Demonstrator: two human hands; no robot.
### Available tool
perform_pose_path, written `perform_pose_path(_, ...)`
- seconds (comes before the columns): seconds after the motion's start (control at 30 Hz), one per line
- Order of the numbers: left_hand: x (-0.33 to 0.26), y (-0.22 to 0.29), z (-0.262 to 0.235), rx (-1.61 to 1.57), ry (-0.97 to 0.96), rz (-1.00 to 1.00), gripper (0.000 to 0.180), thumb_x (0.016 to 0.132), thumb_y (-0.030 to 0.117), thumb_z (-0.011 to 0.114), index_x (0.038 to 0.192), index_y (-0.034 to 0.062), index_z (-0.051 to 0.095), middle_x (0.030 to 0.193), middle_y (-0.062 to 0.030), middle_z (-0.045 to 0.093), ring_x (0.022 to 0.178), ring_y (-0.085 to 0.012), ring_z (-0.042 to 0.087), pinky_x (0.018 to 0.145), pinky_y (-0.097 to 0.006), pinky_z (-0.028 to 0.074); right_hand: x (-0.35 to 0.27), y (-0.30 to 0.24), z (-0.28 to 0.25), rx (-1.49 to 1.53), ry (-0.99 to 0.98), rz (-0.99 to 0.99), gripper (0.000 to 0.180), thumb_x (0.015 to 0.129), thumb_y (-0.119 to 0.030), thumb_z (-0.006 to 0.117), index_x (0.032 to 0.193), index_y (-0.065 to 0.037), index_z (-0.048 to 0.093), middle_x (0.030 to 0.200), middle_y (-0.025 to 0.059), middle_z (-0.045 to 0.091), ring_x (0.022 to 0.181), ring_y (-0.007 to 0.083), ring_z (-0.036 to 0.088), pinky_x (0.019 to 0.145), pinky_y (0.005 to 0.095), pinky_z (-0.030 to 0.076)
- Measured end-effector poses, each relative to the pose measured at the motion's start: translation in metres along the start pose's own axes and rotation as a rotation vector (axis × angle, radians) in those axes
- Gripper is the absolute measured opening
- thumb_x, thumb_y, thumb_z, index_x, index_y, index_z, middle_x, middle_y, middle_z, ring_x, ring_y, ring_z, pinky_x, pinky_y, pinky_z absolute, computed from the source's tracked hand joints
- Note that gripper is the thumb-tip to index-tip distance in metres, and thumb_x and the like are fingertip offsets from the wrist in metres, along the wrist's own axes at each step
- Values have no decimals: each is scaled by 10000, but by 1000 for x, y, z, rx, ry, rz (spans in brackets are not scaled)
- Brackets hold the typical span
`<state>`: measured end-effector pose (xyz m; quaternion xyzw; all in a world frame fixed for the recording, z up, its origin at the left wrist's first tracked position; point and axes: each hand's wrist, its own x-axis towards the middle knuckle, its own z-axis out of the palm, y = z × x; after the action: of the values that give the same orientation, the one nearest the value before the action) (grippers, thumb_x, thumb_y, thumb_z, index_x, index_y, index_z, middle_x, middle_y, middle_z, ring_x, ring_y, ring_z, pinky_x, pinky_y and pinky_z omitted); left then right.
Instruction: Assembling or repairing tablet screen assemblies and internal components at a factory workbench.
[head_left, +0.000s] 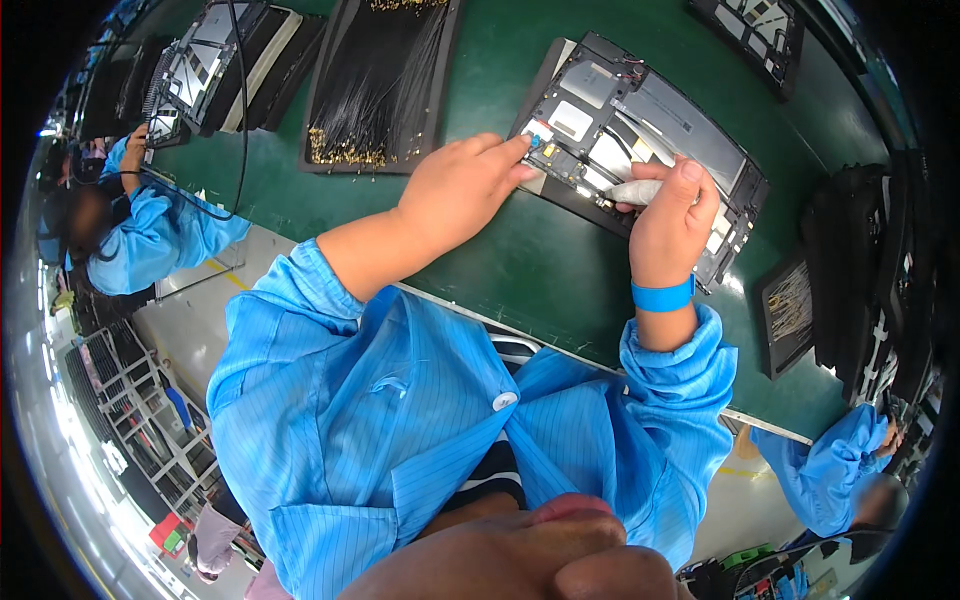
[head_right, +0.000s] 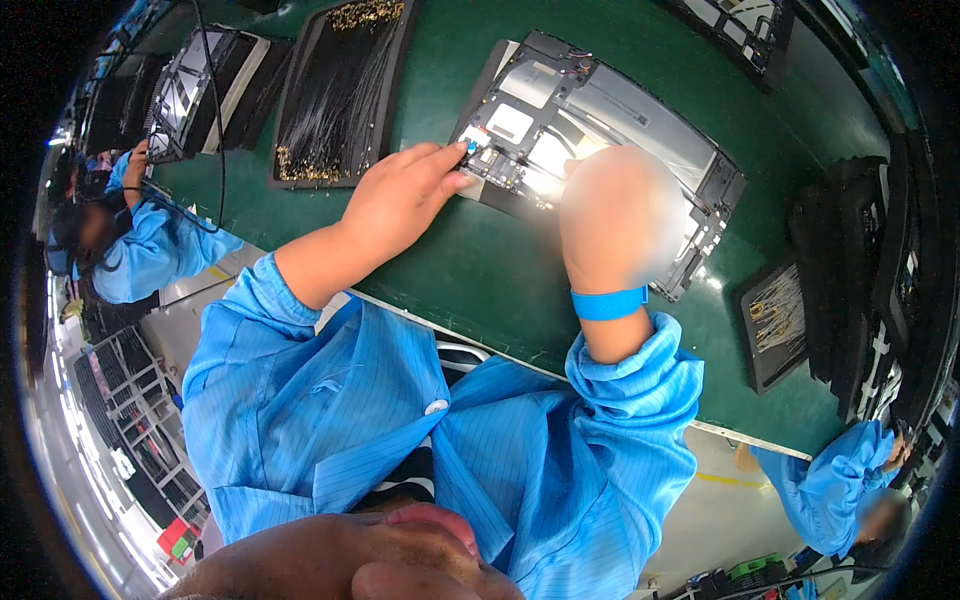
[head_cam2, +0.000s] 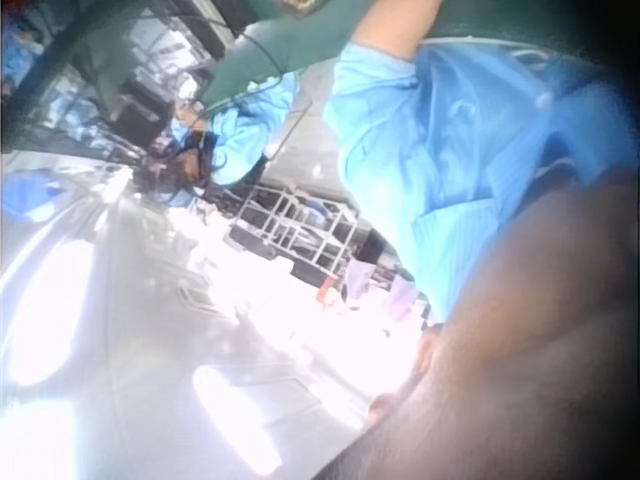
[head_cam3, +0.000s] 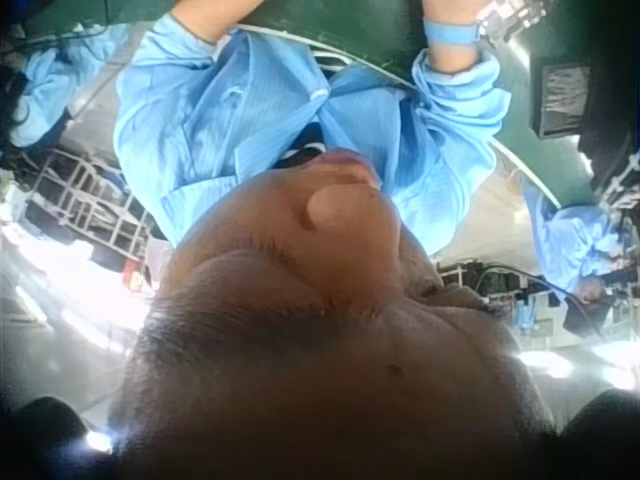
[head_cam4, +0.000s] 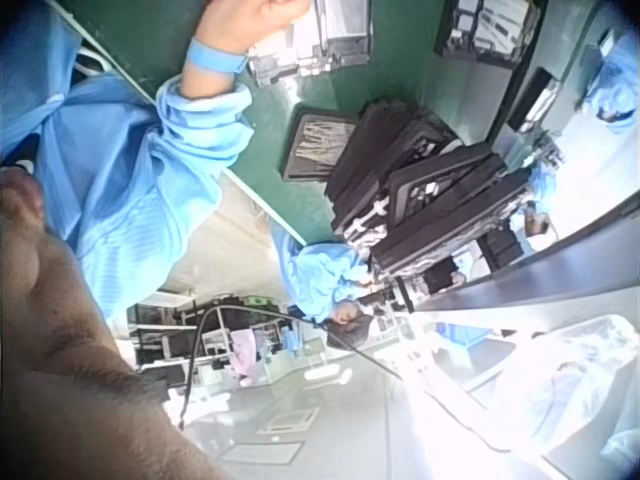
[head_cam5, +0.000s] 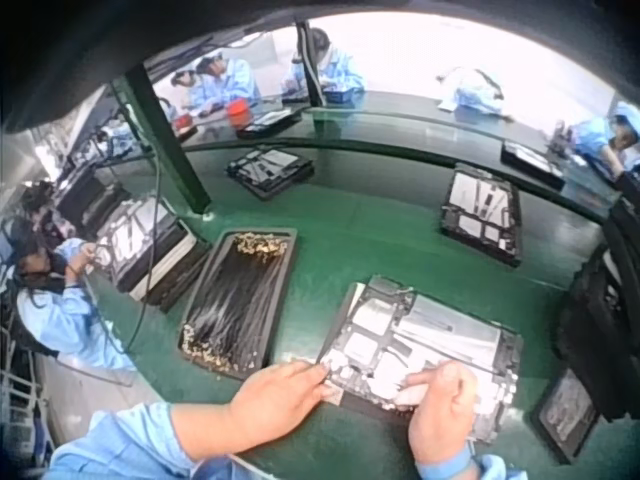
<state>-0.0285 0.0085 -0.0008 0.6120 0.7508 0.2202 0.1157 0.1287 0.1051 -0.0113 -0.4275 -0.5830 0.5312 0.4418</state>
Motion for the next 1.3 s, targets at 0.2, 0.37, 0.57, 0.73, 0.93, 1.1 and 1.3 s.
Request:
perform_pose_path(0.2, -4, -8, 5, 36, 43, 73, 222, 764, 192, 519, 937, 59, 556, 707, -107, 536, 671, -291, 519, 592, -364, 427, 1, -16, -5, 78, 16, 196, 341, 847, -298, 429, 979, 16, 420, 720, 97, 556, 582, 122, 511, 531, 225, 414)
perform_pose_path(0.37, -5, -3, 1, -51, -7, 19, 226, 782, 168, 486, 960, 41, 545, 731, -125, 530, 698, -301, 515, 620, -369, 426, 4, -22, -13, 109, -34, 306, 276, 830, -261, 480, 935, -7, 490, 750, 50, 546, 640, 87, 500, 582, 201, 406)
perform_pose_path(0.57, -10, 2, -1, -86, -33, -53, 224, 795, 151, 456, 965, 30, 538, 753, -140, 524, 728, -308, 514, 633, -373, 426, -1, -22, -4, 40, -445, 320, 376, 779, -231, 525, 1049, 18, 450, 771, 84, 551, 570, 116, 484, 540, 223, 409)
perform_pose_path(0.73, -15, 9, -10, -90, -17, 6, 184, 755, 97, 523, 921, 22, 544, 745, -127, 551, 679, -309, 525, 597, -365, 428, -2, -27, 7, -171, -531, 463, 411, 737, -264, 575, 1051, -14, 484, 697, 49, 509, 536, 81, 442, 478, 181, 361)
perform_pose_path(0.93, -19, 21, -22, -53, 90, 241, 165, 709, 91, 544, 871, 68, 557, 684, -72, 562, 577, -249, 527, 514, -328, 425, -6, -39, 10, -89, -596, 638, 360, 748, -230, 566, 1023, -11, 489, 710, 41, 514, 556, 83, 451, 484, 187, 370)
perform_pose_path(1.1, -13, 22, -22, -105, 181, 368, 214, 632, 49, 598, 842, 72, 562, 662, -46, 551, 575, -207, 530, 497, -312, 420, -4, -54, 1, 7, -540, 768, 304, 764, -179, 546, 1009, -11, 484, 776, 52, 548, 577, 88, 465, 499, 191, 387)
perform_pose_path(1.3, -4, 16, -16, -106, 236, 305, 283, 630, 54, 622, 904, 53, 552, 759, -71, 558, 642, -233, 531, 555, -325, 419, 12, -61, 8, 43, -526, 619, 339, 781, -189, 527, 1050, 0, 445, 906, 84, 563, 678, 126, 509, 530, 215, 422)
